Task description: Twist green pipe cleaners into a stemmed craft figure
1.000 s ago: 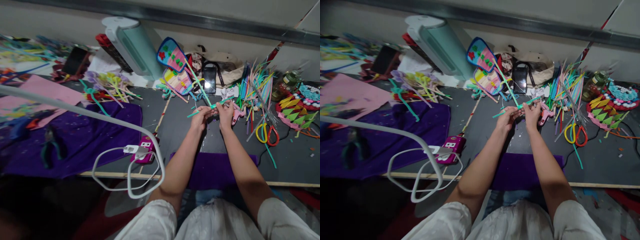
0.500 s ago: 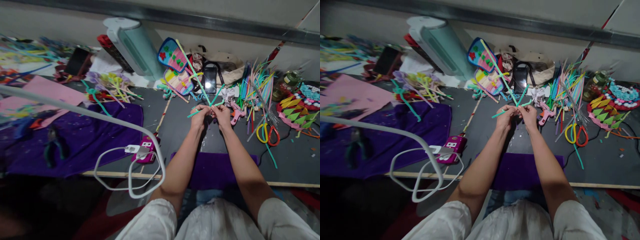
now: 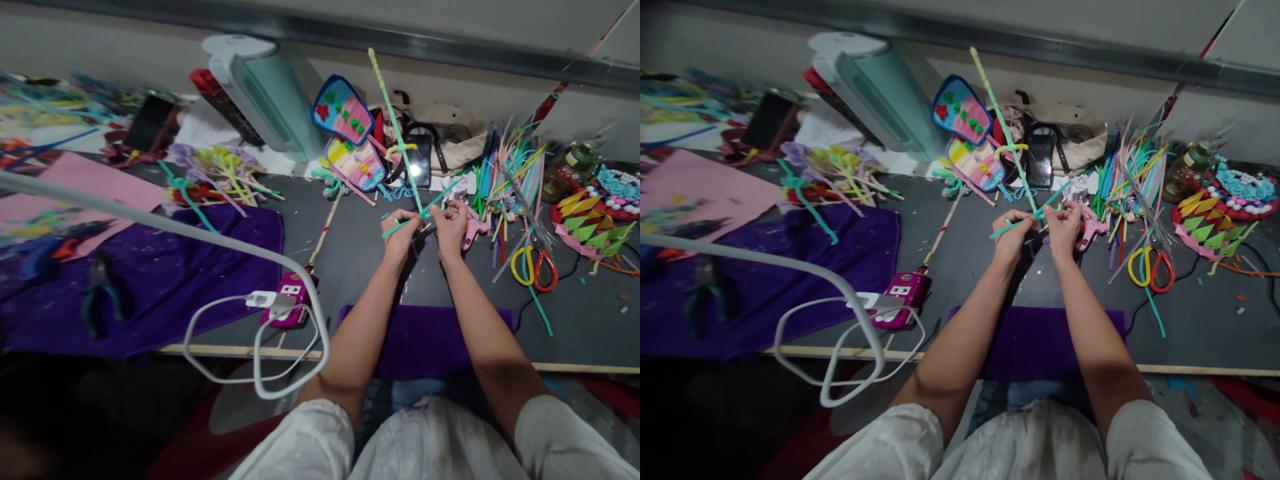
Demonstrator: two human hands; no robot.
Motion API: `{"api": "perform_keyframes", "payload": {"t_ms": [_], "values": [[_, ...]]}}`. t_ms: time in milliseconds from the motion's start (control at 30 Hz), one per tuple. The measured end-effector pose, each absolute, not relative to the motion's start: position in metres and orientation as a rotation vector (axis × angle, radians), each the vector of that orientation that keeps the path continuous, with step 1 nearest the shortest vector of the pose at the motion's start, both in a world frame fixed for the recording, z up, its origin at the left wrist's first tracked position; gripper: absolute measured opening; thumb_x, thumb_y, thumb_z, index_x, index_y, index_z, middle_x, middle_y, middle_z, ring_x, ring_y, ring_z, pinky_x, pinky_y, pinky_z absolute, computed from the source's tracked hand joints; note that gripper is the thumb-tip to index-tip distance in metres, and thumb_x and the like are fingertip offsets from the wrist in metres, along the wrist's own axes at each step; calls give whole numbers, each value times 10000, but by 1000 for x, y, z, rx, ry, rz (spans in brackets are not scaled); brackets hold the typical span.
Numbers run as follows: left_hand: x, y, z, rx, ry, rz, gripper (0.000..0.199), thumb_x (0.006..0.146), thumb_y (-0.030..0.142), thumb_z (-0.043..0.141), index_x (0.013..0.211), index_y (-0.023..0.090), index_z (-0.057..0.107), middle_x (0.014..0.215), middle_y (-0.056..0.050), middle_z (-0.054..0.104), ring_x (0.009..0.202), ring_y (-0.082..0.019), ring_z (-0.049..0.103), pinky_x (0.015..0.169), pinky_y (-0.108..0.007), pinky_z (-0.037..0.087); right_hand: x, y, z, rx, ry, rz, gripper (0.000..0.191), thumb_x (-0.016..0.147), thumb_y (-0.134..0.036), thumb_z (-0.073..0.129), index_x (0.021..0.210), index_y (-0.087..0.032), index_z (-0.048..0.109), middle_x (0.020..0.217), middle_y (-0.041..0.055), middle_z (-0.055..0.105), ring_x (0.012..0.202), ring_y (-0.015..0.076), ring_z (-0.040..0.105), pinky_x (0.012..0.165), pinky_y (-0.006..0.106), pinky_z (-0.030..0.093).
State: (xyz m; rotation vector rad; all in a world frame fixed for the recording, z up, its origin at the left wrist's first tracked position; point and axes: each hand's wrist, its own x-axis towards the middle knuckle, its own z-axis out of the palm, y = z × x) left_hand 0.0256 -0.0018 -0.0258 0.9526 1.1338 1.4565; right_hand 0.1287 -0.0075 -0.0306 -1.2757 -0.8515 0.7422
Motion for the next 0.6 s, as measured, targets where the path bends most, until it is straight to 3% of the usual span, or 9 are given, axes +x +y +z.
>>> {"api": "perform_keyframes", "payload": {"t_ms": [133,267,600], "values": [[26,-3,-24,933,1146,1432,136,605,99,793,591,180,686,593,2,645,562,-92,561,559,-183,441,128,-6,-28,-1233,-817,756,333,732,-494,706,844,-200,597,660,-65,511,585,87,470,554,215,389],[28,-5,-21,897,1090,1444,115,619,133,795,620,170,686,622,-13,669,578,-96,588,591,-195,467,129,-5,-26,-1245,-766,775,319,743,-486,677,700,-199,546,627,-61,508,603,89,457,573,216,390],[21,-2,-17,755,960,1381,171,550,226,817,620,172,671,601,10,676,572,-96,630,662,-235,545,129,-5,-20,-1183,-606,857,264,649,-394,714,751,-192,578,660,-65,568,610,91,535,484,193,426]]}}
